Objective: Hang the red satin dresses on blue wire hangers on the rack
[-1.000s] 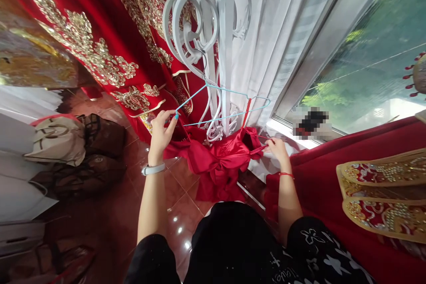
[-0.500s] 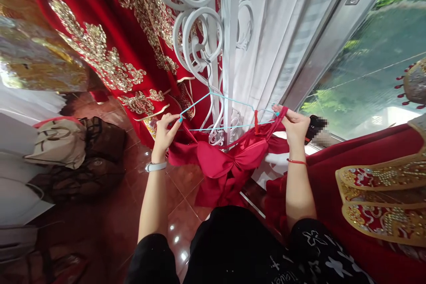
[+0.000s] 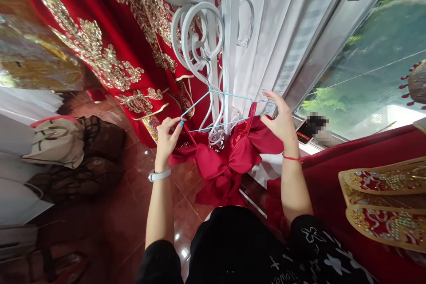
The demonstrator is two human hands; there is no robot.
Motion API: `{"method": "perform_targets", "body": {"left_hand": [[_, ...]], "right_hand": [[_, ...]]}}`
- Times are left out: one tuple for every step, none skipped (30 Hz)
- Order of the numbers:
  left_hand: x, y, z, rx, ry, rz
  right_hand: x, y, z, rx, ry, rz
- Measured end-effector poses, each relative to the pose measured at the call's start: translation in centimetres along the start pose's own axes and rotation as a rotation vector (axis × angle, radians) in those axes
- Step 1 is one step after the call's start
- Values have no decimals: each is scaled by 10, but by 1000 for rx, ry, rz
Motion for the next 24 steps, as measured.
{"method": "perform_targets", "body": {"left_hand": [[3, -5, -1, 3, 1, -26], [6, -12, 0, 8, -16, -69], [8, -20, 2, 21, -53, -123], [10, -30, 6, 46, -106, -175], [10, -41, 11, 84, -165, -211], [9, -52, 17, 131, -221, -223], [6, -62, 22, 182, -267, -209], [3, -72, 26, 229, -298, -183], [1, -80, 29, 268, -315, -160], [-1, -87, 31, 295, -320, -148], [0, -91, 32, 311, -312, -153], [2, -94, 31, 317, -289, -172], [6, -95, 30, 319, -254, -198], [11, -94, 28, 318, -212, -221], [18, -90, 26, 316, -168, -236], [26, -85, 23, 311, -126, -238], [34, -76, 19, 299, -90, -224], [42, -66, 15, 277, -59, -192], [48, -53, 9, 246, -32, -141], [53, -39, 2, 205, -6, -71], [56, -23, -6, 159, 12, 15], [57, -9, -15, 114, 24, 122], [56, 5, -23, 72, 44, 216], [54, 16, -30, 36, 66, 308]], "right_hand": [[-6, -7, 5, 25, 51, -50], [-15, -14, 11, 45, 112, -64], [-28, -20, 18, 64, 173, -32], [-45, -25, 26, 78, 229, 48], [-66, -29, 34, 93, 268, 160], [-88, -31, 43, 110, 277, 267], [-110, -31, 51, 111, 266, 355], [-133, -31, 58, 100, 241, 423], [-154, -29, 65, 84, 209, 479], [-173, -28, 72, 67, 182, 537], [-189, -27, 78, 48, 146, 594], [-202, -28, 83, 22, 88, 634], [-211, -29, 86, -6, 22, 656], [-216, -32, 88, -33, -46, 659], [-218, -35, 89, -57, -101, 647], [-217, -38, 90, -72, -136, 630], [-215, -42, 90, -79, -143, 615], [-213, -46, 90, -77, -131, 611], [-211, -50, 90, -73, -111, 612], [-210, -53, 91, -69, -92, 610], [-208, -55, 91, -63, -75, 607], [-208, -56, 92, -57, -62, 605], [-207, -56, 93, -53, -51, 604], [-207, -56, 94, -49, -45, 610]]}}
Point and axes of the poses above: each hand's wrist, its own y-axis towards the middle knuckle, its own x-axis out of the back of the hand, z = x × y, the point moved 3 cm from there along y, towards the middle knuckle, and after that the axes turned 12 degrees about -x, right-handed, at the moved point
